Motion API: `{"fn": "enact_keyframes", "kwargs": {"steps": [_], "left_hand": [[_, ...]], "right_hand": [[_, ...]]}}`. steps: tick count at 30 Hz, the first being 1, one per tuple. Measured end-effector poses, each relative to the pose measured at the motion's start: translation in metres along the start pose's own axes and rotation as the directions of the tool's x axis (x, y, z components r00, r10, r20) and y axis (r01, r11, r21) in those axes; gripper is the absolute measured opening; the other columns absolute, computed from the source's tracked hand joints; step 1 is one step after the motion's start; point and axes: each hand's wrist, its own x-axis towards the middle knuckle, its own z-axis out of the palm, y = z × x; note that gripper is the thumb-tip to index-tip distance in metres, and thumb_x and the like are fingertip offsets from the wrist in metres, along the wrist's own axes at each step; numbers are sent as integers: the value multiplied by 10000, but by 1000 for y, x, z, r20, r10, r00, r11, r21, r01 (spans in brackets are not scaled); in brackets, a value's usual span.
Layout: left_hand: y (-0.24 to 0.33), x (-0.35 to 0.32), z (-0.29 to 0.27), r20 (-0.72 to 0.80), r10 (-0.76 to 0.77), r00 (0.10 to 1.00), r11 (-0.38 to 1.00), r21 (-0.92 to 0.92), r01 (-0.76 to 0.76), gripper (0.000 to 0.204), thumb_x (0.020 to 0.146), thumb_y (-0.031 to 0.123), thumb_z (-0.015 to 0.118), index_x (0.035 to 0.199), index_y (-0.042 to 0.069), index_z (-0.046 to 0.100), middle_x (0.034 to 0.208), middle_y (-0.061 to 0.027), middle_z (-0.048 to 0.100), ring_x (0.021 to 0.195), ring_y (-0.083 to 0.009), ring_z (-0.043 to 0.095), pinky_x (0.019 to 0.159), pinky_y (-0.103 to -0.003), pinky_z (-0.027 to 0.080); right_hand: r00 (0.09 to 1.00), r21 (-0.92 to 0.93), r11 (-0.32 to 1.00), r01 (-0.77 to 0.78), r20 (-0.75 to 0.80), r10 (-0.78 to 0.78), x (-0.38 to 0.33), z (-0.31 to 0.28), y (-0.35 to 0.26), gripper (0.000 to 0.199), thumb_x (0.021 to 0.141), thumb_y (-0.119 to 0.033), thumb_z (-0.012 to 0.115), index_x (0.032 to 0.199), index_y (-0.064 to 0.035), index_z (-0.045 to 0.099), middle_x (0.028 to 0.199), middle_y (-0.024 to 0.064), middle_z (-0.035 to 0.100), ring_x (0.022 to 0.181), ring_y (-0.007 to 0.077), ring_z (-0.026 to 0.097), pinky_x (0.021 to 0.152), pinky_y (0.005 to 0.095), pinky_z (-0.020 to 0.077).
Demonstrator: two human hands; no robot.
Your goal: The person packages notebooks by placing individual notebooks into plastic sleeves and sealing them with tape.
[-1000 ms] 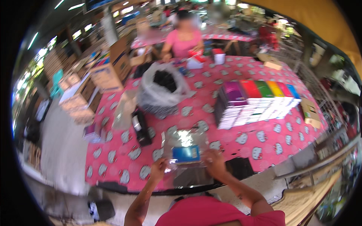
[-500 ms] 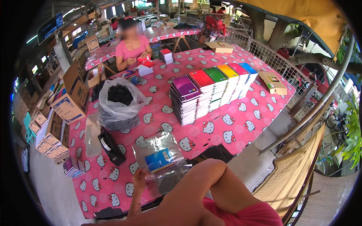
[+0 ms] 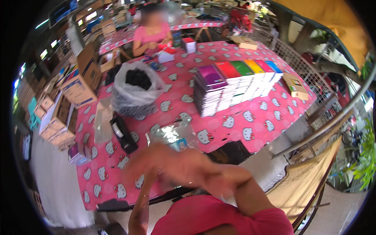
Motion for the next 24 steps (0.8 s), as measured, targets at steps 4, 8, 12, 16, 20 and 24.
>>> {"fn": "enact_keyframes", "kwargs": {"steps": [4, 8, 12, 16, 20, 24], "left_hand": [[29, -1, 23, 29, 137, 990, 927, 348, -138, 189, 970, 101, 570, 1097, -4, 663, 823, -54, 671, 727, -97, 601, 634, -265, 484], [38, -7, 13, -36, 92, 995, 935, 347, -74, 195, 953, 101, 599, 1115, 12, 665, 815, -60, 671, 754, -106, 611, 654, -266, 495], [65, -25, 13, 109, 192, 975, 955, 209, -211, 243, 979, 146, 588, 1171, 4, 638, 915, -54, 685, 814, -115, 631, 709, -266, 504], [64, -27, 15, 60, 166, 984, 880, 441, -175, 264, 975, 206, 594, 1107, -7, 674, 864, -50, 697, 814, -118, 626, 700, -277, 503], [58, -12, 18, -57, -5, 998, 939, 344, 24, 233, 941, 174, 626, 1026, -32, 695, 778, -37, 687, 802, -103, 617, 662, -278, 506], [40, 0, 12, -32, -147, 989, 953, 265, 150, 251, 954, 204, 632, 1030, -27, 696, 819, -32, 692, 796, -92, 606, 713, -272, 490]], "right_hand": [[778, -891, 55, -451, -362, 513, -136, -81, 57, 678, 852, -425, 723, 1420, -138, 487, 1345, 154, 532, 1278, 367, 491, 1067, 499, 372], [670, -890, -214, -402, -445, 594, -222, -138, 90, 480, 828, -366, 743, 1238, -163, 598, 1259, 92, 583, 1199, 307, 547, 1016, 505, 382], [541, -810, -149, -567, -502, 675, -213, -149, 93, 286, 837, -300, 728, 1053, -140, 629, 1132, 59, 633, 1124, 279, 583, 972, 496, 393], [579, -814, -226, -535, -548, 604, -199, -149, 99, 266, 819, -231, 725, 1048, -146, 620, 1108, 53, 630, 1069, 269, 599, 949, 473, 409], [858, -922, -281, -265, -358, 367, -216, -113, 114, 310, 853, -240, 690, 1142, -143, 632, 1167, 62, 599, 1111, 260, 570, 967, 489, 402], [850, -940, -193, -281, -338, 404, -237, -88, 125, 333, 864, -227, 671, 1179, -127, 635, 1255, 70, 583, 1203, 266, 531, 1017, 519, 373]]}}
